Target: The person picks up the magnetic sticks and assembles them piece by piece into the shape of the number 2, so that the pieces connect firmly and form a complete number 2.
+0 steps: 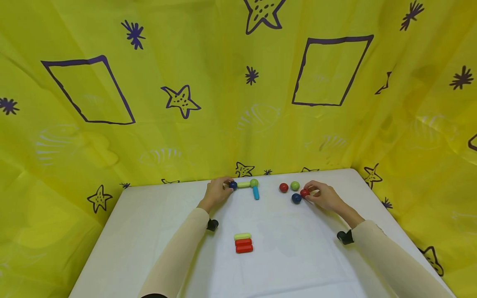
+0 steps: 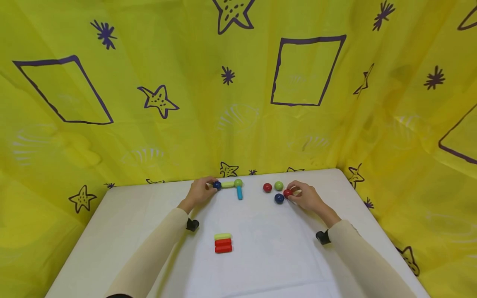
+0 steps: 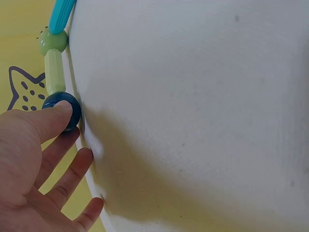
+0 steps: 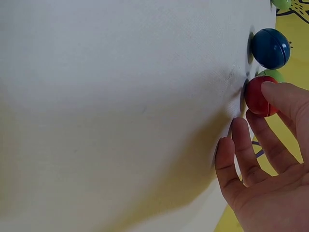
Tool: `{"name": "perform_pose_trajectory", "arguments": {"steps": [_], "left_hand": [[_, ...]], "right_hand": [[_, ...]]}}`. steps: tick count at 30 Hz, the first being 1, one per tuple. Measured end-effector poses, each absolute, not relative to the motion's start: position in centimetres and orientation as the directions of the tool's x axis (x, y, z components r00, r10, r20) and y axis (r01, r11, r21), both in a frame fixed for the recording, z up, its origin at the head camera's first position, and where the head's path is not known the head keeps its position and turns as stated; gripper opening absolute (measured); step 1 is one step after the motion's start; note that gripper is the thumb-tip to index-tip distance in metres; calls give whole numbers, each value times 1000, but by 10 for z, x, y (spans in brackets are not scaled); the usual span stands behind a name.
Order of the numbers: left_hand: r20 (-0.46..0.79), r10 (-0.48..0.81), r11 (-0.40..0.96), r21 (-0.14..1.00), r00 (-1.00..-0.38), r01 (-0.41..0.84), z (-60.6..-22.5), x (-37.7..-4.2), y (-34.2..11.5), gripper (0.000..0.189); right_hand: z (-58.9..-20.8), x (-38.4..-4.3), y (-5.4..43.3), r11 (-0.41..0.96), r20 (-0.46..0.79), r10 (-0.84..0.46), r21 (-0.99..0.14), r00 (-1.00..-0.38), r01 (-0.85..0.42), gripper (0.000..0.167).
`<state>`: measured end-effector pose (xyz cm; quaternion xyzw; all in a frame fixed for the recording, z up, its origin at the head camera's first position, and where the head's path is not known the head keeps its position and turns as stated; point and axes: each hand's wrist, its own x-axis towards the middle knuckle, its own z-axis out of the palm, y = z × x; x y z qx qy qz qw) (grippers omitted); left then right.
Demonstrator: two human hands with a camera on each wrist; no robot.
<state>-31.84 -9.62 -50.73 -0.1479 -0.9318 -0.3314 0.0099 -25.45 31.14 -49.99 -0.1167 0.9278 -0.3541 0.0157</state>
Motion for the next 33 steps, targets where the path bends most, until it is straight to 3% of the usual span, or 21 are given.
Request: {"name": "perform_pose_trajectory", "arguments": {"steps": [19,33], "left_hand": [[102,278,738,613,-955,280,-508,-318,-97,33],[102,269,738,617,-958,273,-509,-318,-96,34]], "right_hand": [[-504,-220,317,704,54,-271,-669,-961,-236,25],[-505,-200,290,639,45,-355,-718,-934,-277,28]]}}
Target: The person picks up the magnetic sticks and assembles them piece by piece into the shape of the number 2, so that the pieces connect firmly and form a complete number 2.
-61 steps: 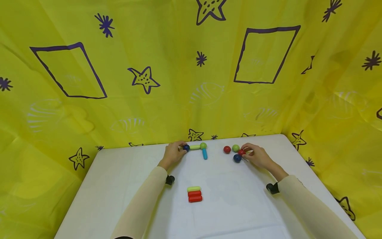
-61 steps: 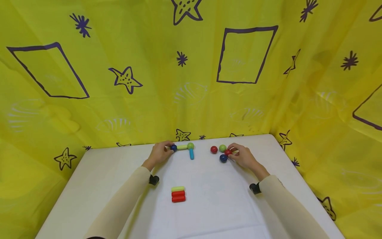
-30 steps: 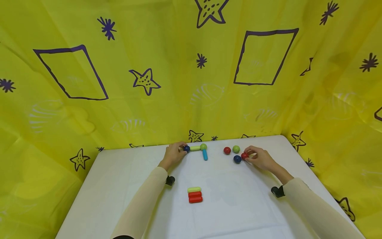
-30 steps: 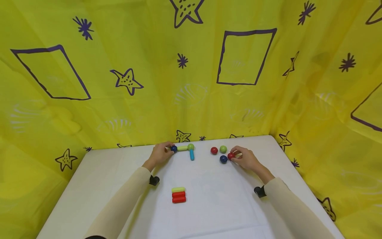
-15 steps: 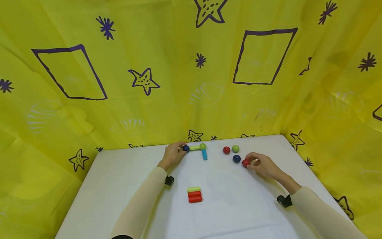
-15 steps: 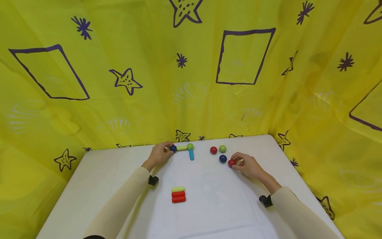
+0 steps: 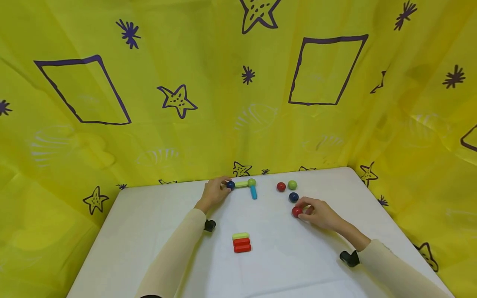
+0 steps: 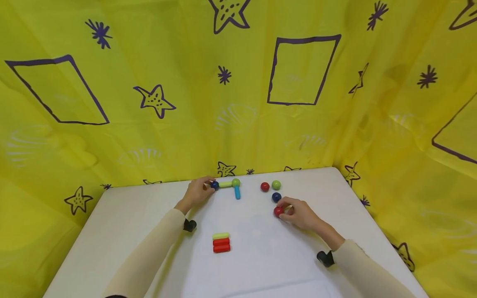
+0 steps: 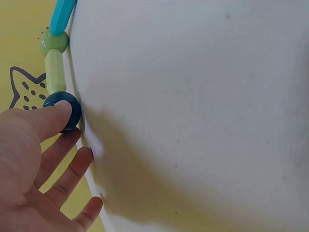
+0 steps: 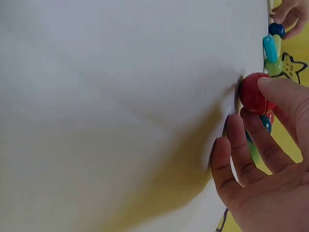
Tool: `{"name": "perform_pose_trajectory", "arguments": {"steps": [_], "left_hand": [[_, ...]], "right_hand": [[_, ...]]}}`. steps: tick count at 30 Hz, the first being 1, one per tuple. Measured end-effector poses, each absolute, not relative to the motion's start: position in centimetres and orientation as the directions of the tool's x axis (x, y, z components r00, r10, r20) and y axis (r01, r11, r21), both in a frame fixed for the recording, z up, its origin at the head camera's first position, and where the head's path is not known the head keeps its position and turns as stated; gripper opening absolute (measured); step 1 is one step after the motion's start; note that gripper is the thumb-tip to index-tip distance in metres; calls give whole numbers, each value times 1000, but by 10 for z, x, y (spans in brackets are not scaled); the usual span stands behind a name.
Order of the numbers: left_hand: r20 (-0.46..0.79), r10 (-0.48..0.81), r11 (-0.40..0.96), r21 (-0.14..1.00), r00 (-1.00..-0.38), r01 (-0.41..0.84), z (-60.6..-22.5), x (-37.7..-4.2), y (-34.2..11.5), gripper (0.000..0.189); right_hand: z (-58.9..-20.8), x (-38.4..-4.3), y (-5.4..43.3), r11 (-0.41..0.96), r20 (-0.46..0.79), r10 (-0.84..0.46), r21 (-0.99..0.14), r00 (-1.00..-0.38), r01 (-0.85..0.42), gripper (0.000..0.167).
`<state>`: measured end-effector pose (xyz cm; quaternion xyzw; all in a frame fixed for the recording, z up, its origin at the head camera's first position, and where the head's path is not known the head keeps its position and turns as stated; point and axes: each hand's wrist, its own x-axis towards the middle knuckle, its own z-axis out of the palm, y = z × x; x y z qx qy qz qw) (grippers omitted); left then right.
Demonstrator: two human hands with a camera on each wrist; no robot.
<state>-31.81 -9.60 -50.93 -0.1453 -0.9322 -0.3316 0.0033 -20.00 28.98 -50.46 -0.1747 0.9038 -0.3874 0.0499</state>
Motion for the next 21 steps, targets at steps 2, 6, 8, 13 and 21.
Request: {"name": "perform_pose_trajectory", "arguments": {"steps": [2,6,8,13,21], "left_hand": [[114,274,737,613,-955,284,-510,-319,-97,35],[122,281,724,625,-952,294,-510,-318,-98,36],[122,282,717,633,-952,293,-509,-317,-99,36],[138,274,707,642,-952,296,-507,-314,-102,35],[197,294,693,629,-935,351,-499,-311,-107,38]], "right_hand": [[-505,-200,283,622,60,-381,-722,-923,-304,27],[-506,-202,270,595,80,-424,-727,-902,-344,27],[-506,-204,262,587,82,-436,-728,-896,-352,27],[-505,-210,242,580,75,-461,-728,-884,-365,26],[-509,-224,214,580,61,-478,-727,-876,-367,26]]}}
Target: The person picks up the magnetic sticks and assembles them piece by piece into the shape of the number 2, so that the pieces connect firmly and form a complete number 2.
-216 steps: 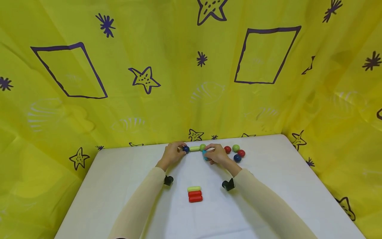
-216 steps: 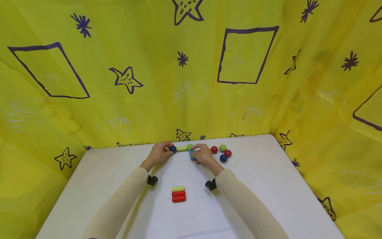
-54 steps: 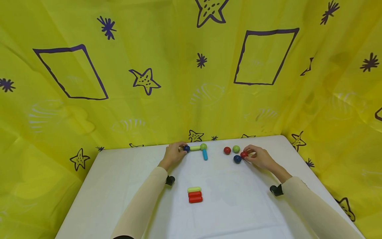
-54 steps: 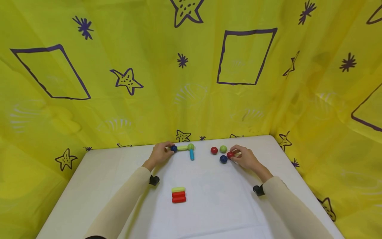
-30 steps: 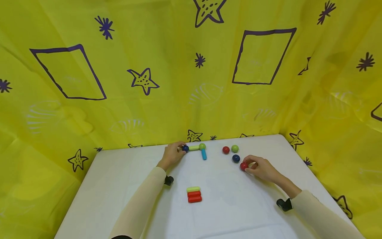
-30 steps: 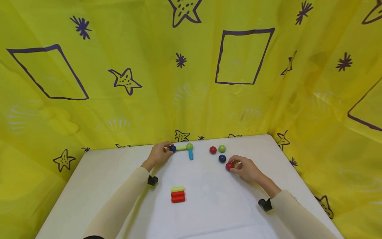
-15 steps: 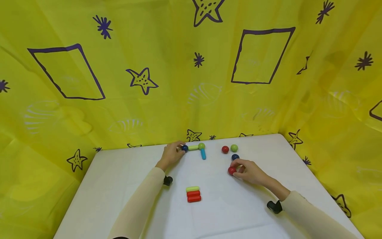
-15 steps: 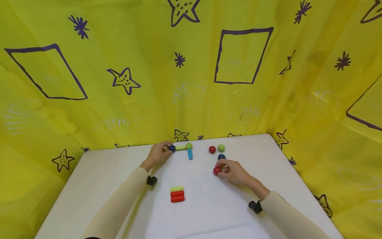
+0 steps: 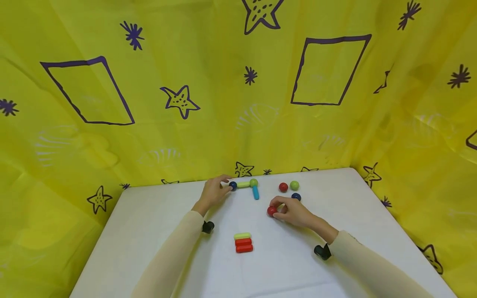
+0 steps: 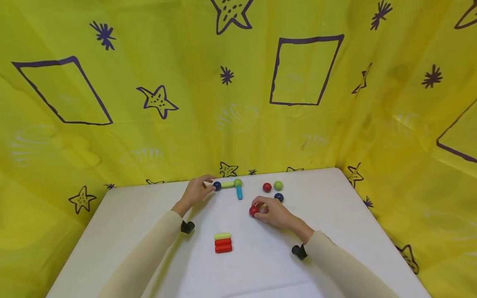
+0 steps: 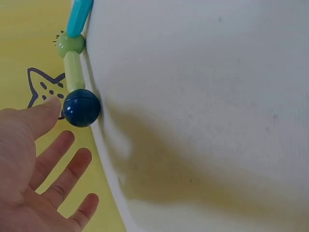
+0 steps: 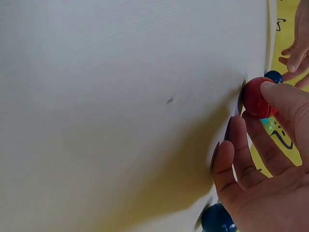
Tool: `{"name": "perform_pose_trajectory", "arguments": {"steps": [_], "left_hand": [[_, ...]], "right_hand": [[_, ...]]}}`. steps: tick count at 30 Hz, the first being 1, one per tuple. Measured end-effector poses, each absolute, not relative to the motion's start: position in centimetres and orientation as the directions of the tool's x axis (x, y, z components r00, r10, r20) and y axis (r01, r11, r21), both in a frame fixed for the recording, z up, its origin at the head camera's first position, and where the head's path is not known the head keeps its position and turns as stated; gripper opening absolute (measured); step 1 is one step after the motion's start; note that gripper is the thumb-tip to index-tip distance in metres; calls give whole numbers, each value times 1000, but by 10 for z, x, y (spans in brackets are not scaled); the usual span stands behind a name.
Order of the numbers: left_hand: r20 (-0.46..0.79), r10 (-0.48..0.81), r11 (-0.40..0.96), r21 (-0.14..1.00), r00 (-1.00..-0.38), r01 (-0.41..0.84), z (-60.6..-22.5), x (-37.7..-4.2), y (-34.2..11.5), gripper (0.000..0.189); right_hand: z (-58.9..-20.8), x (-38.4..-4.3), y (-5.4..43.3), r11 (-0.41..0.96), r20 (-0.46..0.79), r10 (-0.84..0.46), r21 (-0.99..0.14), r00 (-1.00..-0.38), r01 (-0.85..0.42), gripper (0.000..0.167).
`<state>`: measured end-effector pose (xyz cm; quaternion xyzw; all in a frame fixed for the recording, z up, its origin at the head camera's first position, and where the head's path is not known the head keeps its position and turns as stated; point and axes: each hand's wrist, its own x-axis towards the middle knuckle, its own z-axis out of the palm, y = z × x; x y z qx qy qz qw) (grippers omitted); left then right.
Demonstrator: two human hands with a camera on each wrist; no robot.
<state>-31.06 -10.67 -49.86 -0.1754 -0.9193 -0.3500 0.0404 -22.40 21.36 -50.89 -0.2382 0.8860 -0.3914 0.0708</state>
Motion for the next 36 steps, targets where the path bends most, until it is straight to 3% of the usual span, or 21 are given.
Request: {"name": "perform_pose_trajectory", "arguments": {"steps": [11,21,36], "left_hand": [[256,450,696,500,-856,516,-477,-312,-83,42],[86,600,657,514,-795,552,-472,-311,-46,44],[-45,635,695,470,-771,544,-482,-311,-26,39]], "right_hand": [[-510,-232,197,583,27,-453,-748,-891,-318,25],[-508,-234,193,575,-7,-410,-778,-912,-253,24],[-508,-231,189,560,27,-396,-785,-918,-265,24]]}}
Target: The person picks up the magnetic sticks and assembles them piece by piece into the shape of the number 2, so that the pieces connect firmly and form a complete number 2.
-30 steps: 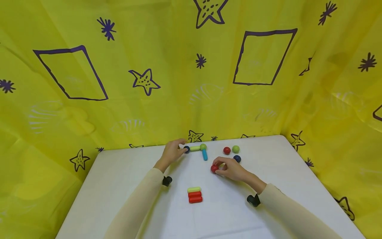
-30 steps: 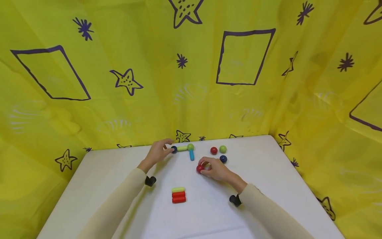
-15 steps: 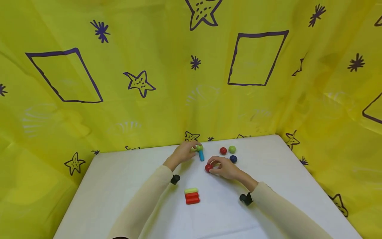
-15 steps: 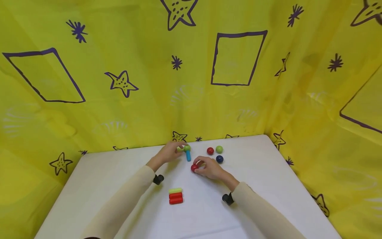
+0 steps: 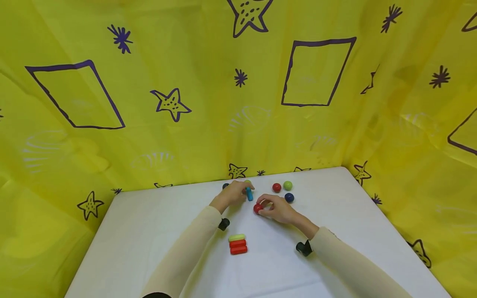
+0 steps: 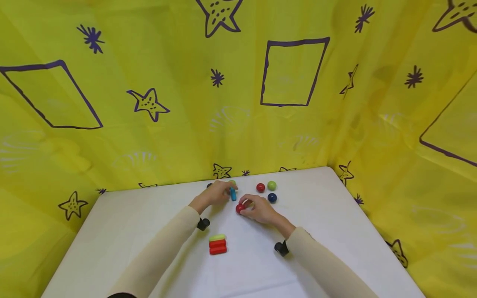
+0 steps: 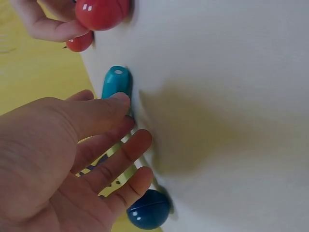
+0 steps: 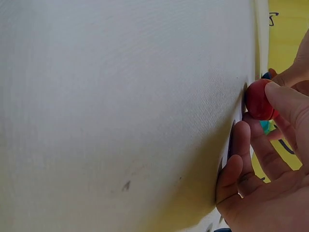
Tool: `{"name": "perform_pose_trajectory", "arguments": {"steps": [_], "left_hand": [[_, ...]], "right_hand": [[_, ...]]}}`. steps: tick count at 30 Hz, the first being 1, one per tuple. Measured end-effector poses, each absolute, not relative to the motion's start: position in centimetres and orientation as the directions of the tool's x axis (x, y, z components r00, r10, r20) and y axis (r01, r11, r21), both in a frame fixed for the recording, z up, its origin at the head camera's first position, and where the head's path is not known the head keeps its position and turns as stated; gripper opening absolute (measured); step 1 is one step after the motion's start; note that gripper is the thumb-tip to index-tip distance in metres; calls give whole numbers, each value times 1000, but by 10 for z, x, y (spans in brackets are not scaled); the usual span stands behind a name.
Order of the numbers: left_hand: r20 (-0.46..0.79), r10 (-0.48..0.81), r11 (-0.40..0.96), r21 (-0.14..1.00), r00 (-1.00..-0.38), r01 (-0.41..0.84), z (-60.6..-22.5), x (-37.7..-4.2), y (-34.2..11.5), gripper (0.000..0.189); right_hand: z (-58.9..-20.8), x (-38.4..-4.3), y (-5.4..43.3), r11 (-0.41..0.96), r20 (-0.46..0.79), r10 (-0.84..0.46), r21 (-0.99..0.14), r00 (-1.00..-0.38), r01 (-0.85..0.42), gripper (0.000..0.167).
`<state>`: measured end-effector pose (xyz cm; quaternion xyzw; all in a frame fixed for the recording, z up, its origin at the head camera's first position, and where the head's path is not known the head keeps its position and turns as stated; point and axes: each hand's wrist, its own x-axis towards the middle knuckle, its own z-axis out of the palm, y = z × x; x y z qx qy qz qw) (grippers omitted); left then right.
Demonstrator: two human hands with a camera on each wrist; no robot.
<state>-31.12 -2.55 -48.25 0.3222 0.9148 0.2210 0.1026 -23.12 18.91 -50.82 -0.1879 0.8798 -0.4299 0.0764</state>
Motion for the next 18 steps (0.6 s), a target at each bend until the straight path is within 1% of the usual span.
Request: {"name": "perform_pose_trajectory", "arguments": {"steps": [4,13,18], "left_hand": [[-51,628,701,471,-777,536,-488,-311,-25,35],[9,635,694,432,-773,575,-499,-312,-21,26],[17,627,704,414,-779,576,-500,-312,-21,25]], "right_hand": [[-510,-232,186,572,33,-384,-776,-923,-265,24],[-513,-233,186,583,32,-368,-770,-929,-258,24],[-515,-233,187,582,30,-364,-773,-931,-253,24]]}}
